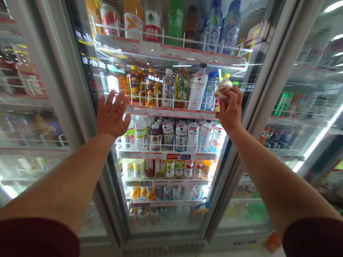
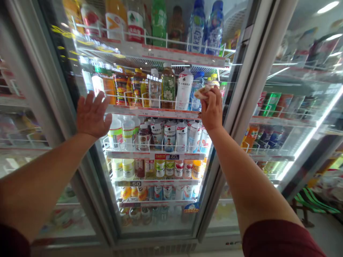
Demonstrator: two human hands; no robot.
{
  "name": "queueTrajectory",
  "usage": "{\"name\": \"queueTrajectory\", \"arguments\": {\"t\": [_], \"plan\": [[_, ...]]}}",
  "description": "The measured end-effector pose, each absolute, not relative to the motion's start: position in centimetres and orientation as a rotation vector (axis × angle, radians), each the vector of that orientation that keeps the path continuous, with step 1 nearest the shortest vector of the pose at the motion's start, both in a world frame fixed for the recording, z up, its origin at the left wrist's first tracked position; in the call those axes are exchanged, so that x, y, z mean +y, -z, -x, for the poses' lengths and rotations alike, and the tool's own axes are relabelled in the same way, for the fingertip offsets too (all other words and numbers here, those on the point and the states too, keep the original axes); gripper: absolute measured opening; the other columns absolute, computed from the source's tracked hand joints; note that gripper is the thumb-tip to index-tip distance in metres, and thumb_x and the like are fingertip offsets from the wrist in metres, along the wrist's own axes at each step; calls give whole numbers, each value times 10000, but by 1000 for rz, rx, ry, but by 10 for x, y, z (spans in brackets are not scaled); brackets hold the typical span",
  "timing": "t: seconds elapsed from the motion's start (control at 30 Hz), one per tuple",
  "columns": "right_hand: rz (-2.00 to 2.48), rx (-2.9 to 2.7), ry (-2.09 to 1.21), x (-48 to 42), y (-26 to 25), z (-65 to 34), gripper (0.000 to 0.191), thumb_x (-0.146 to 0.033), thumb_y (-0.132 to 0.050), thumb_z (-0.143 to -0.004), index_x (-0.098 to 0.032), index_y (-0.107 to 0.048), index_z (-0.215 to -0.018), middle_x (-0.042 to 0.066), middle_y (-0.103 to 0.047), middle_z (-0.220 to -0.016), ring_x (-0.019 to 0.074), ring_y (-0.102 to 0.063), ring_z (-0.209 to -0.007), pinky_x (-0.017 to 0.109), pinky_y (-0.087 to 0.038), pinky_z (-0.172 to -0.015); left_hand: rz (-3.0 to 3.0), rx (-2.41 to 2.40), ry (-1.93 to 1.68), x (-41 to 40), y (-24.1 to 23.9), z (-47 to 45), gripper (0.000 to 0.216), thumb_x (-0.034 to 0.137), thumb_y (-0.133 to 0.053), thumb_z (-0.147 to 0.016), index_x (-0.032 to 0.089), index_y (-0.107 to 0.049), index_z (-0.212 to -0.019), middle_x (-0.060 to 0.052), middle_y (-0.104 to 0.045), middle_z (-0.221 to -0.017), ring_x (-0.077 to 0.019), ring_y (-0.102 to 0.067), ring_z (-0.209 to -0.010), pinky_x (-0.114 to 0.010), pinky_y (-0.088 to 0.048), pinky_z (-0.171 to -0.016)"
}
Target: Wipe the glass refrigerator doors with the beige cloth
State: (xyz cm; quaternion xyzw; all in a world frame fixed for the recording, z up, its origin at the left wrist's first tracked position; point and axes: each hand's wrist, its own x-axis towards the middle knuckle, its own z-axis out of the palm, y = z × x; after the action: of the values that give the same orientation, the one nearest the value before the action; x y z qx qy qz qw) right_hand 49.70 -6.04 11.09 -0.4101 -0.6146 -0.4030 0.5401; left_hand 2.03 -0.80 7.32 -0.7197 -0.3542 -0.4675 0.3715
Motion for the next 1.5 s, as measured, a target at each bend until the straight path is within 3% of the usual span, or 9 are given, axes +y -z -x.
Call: {"name": "queueTrajectory", "arguments": {"t": [0.17,0.33,0.47,0.6,0.83,1.03,1.17,1.37,1.5], "plan": [[1224,-1630,1048,-82,-72,-484,649,-422,-266,-1036,-207,-274,-1648,140,-345,-1689,302,-219,-1614,593,-229,-1290,1957,-962,1267,-15,-75,-24,676,565,-496,-1011,289,-353,-1611,-33,-293,-1710,-295,-103,-1614,-660,-154,-1194],[1308,-1614,1069,-89,-112,-490,634,-392,-223,-1063,-230,-229,-1676,97,-284,-1731,283,-186,-1626,600,-182,-1297,1920,-980,1247,-14,-75,-24,778,769,-362,-1023,246,-342,-1600,-68,-364,-1679,-273,-103,-1614,-598,-187,-1143],[1296,-1506,1064,-82,-92,-484,675,-487,-226,-1068,-217,-191,-1685,117,-249,-1741,302,-145,-1633,630,-199,-1278,1929,-975,1236,-16,-75,-25,693,678,-358,-1061,226,-355,-1586,-77,-330,-1693,-229,-80,-1612,-584,-182,-1143],[1262,-1577,1068,-79,-63,-480,637,-436,-231,-1064,-219,-310,-1657,122,-339,-1706,297,-214,-1617,614,-186,-1290,1900,-974,1254,-15,-75,-26,666,572,-438,-1022,219,-402,-1585,-1,-312,-1698,-239,-116,-1616,-543,-97,-1298],[1245,-1438,1011,-71,-132,-470,623,-318,-223,-1056,-249,-256,-1674,90,-269,-1738,292,-152,-1634,644,-186,-1282,1872,-925,1184,-12,-72,-23,654,366,-514,-1022,252,-312,-1634,48,-211,-1729,-253,-103,-1622,-600,-78,-1333],[1215,-1508,1026,-71,-95,-459,639,-370,-209,-1055,-185,-302,-1659,123,-339,-1706,284,-183,-1628,599,-211,-1294,1846,-926,1165,-10,-72,-22,647,375,-497,-1030,266,-303,-1638,60,-197,-1730,-244,-104,-1622,-603,-95,-1326],[1249,-1586,1115,-76,-125,-462,657,-464,-220,-1069,-227,-229,-1681,95,-287,-1732,279,-205,-1622,590,-189,-1302,1859,-889,1208,-10,-73,-23,632,437,-476,-1049,252,-317,-1632,30,-227,-1726,-245,-105,-1621,-589,-91,-1316],[1330,-1454,1094,-73,-115,-453,720,-549,-207,-1068,-188,-180,-1690,133,-241,-1743,304,-158,-1632,609,-182,-1293,1878,-924,1229,-13,-74,-25,750,758,-278,-1062,223,-345,-1582,-51,-305,-1705,-224,-96,-1615,-532,-197,-1169],[1283,-1646,1138,-76,-84,-461,721,-586,-250,-1054,-217,-262,-1674,117,-302,-1724,301,-181,-1627,592,-172,-1304,1870,-930,1211,-15,-76,-28,746,752,-160,-1083,210,-326,-1567,-143,-354,-1667,-224,-108,-1605,-502,-234,-941]]}}
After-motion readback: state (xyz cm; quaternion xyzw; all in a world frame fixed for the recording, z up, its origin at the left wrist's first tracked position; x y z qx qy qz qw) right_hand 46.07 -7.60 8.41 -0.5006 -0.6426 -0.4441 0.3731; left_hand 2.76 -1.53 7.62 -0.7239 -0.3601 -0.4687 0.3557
